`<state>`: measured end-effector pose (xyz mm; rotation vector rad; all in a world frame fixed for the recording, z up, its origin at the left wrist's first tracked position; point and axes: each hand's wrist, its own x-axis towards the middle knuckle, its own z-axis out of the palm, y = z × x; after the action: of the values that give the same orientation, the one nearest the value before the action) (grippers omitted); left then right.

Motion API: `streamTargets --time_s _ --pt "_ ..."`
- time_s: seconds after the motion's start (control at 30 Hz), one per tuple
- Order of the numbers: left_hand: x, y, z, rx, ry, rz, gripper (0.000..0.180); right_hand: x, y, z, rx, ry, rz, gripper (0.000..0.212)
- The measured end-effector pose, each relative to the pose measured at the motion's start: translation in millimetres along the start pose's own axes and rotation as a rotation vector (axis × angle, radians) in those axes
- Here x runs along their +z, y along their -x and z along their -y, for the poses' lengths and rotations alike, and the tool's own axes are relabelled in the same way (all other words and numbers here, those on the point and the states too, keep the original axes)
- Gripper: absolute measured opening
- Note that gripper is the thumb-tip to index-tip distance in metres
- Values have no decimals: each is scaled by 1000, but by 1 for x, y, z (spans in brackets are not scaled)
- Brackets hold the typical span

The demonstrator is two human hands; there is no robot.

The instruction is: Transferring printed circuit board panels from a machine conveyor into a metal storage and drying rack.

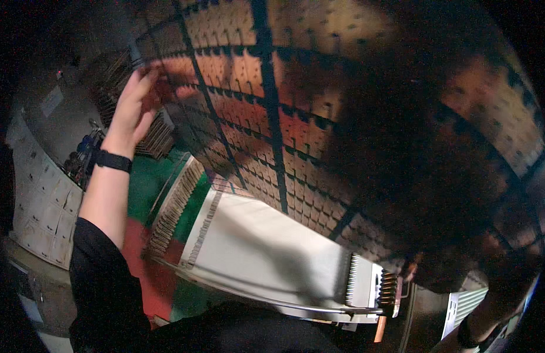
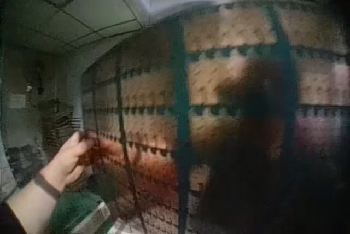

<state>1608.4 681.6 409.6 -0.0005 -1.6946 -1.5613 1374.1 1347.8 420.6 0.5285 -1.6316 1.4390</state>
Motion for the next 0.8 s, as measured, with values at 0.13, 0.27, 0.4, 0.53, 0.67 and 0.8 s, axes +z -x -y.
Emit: streamTargets --time_s 0.13,0.27,0.4,0.53,0.67,0.8 --pt "-35 10 54 32 202 -138 25 29 -33 -85 -650 809 360 47" --pt "-43 6 86 91 121 -131 21 126 -15 -63 -127 187 533 43" --pt "-55 1 108 123 150 -177 22 181 13 -29 19 -35 522 34" --pt "-47 0 121 30 79 -277 30 204 2 -27 -242 308 661 20" --pt "-64 22 132 -21 -135 -390 31 259 18 -31 368 -321 674 41" --pt "-56 10 145 -57 -7 -433 39 264 18 -53 316 -517 436 42"
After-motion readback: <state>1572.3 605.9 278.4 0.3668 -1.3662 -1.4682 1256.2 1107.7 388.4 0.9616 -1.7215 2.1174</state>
